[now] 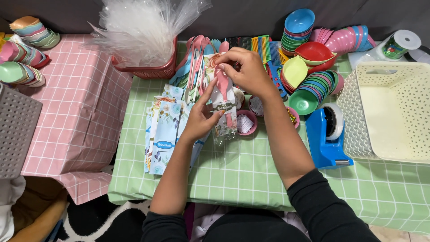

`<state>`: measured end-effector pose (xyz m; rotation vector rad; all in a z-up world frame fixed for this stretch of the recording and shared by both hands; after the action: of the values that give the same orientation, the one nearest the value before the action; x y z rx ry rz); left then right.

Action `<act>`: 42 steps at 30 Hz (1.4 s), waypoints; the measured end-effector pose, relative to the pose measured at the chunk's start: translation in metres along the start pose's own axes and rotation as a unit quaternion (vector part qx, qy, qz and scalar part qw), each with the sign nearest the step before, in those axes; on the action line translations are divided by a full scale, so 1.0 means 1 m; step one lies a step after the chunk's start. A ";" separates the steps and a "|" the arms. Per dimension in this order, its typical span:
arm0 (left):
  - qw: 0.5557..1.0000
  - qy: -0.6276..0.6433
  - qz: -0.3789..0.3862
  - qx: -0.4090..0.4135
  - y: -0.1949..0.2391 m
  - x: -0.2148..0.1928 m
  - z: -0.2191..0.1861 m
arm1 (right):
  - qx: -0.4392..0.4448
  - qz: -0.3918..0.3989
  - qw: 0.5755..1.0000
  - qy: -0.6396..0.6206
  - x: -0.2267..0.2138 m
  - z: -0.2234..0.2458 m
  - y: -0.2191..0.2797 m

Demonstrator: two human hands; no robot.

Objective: The person assembles a party favor kit by placing a small white item into a clear plastic bag, then inserting the bag into a floral paper sleeve. They add a pink plastic spoon, fork, and knife into the sleeve and set the completed kit aside.

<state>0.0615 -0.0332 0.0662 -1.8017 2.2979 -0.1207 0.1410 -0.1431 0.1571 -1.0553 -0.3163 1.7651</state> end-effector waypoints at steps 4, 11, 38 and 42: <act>0.998 0.034 -0.045 0.005 -0.004 -0.013 0.021 | -0.027 -0.011 1.000 -0.010 0.003 0.005 -0.001; 0.996 0.048 -0.078 -0.010 -0.003 -0.019 0.017 | -0.034 -0.011 0.999 0.003 0.012 0.000 -0.001; 0.956 -0.002 -0.294 0.020 0.011 -0.098 0.018 | 0.246 0.116 0.932 0.238 0.066 -0.190 -0.004; 0.945 -0.001 -0.328 0.010 0.018 -0.106 0.019 | 0.264 0.173 0.921 0.230 0.091 -0.203 -0.003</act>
<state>0.0724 0.0749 0.0574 -2.4705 1.5907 -0.2409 0.2897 -0.1149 -0.0052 -1.1202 0.6430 1.6927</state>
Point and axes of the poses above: each hand's wrist, its own y-axis away from the middle knuckle, its own x-axis out of the palm, z = x × y, the point moved 10 cm from there along -y, towards the middle knuckle, and after that the axes turned 7 degrees about -x, right-handed, at the moved point
